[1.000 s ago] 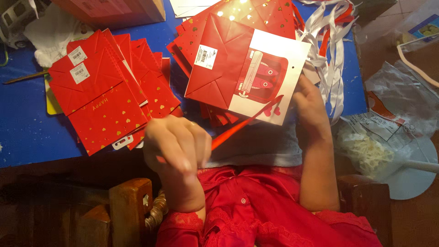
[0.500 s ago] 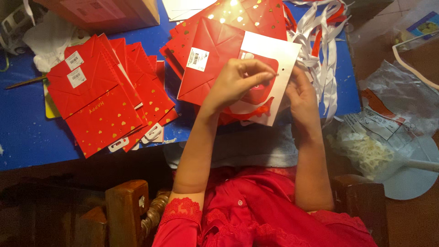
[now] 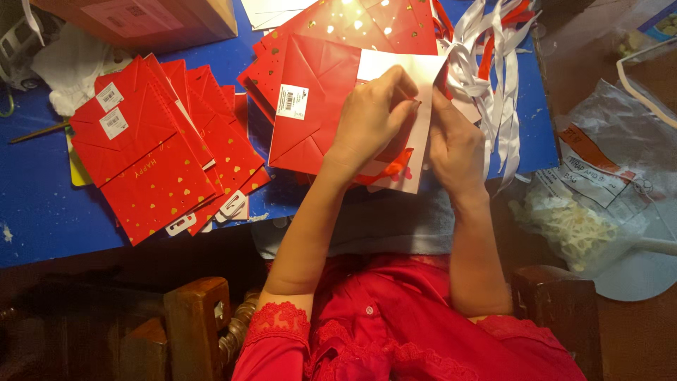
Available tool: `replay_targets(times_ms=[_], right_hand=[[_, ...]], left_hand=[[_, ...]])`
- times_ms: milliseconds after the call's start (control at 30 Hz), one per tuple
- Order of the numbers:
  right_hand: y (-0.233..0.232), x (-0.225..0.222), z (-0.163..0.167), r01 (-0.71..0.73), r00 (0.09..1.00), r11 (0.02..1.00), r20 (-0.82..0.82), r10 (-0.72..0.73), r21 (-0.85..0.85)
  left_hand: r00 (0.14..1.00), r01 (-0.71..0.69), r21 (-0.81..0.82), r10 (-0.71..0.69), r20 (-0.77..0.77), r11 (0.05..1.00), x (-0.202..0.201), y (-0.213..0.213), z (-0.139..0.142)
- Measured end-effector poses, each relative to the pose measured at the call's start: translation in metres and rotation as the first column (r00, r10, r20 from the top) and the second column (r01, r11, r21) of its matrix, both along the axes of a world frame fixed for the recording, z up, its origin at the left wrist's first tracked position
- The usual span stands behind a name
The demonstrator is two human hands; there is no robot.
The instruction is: The person ties red and white ribbons onto stacks of red Valentine's Day cards. They thread the ribbon through a slot on the card, pull it taut, and tie a bow. The finished cards are stacked on the table.
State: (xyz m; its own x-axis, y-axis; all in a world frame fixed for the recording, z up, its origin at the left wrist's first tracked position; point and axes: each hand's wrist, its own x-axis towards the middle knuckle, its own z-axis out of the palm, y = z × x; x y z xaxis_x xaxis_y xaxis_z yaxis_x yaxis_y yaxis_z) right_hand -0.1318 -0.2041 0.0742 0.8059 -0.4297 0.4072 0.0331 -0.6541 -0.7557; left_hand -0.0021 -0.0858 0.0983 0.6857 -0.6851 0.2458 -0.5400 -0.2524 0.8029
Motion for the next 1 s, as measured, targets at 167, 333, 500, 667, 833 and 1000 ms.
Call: replay_targets(times_ms=[167, 333, 500, 667, 833, 1000], right_hand=[[0.006, 0.005, 0.008, 0.025, 0.998, 0.998, -0.05, -0.028, -0.053], [0.011, 0.013, 0.02, 0.057, 0.997, 0.991, -0.051, -0.063, -0.125], [0.017, 0.017, 0.028, 0.053, 0.993, 0.947, -0.081, -0.082, -0.318], [0.015, 0.039, 0.014, -0.01, 1.0, 1.0, -0.027, 0.01, 0.028], [0.009, 0.044, -0.014, 0.003, 0.999, 0.991, 0.052, -0.01, 0.131], [0.005, 0.041, -0.034, -0.001, 0.996, 0.894, 0.08, -0.039, 0.448]], left_hand=[[0.999, 0.021, 0.011, -0.021, 0.046, 1.0, 0.005, -0.002, -0.005], [0.952, 0.027, -0.148, -0.07, -0.298, 0.989, 0.014, 0.006, -0.022], [0.796, 0.001, -0.243, -0.148, -0.587, 0.97, 0.026, 0.017, -0.041], [0.606, -0.014, -0.417, -0.324, -0.727, 0.909, 0.043, 0.026, -0.05], [0.58, 0.051, -0.402, -0.355, -0.733, 0.914, 0.05, 0.039, -0.044], [0.443, 0.056, -0.349, -0.337, -0.831, 0.935, 0.054, 0.04, -0.039]])
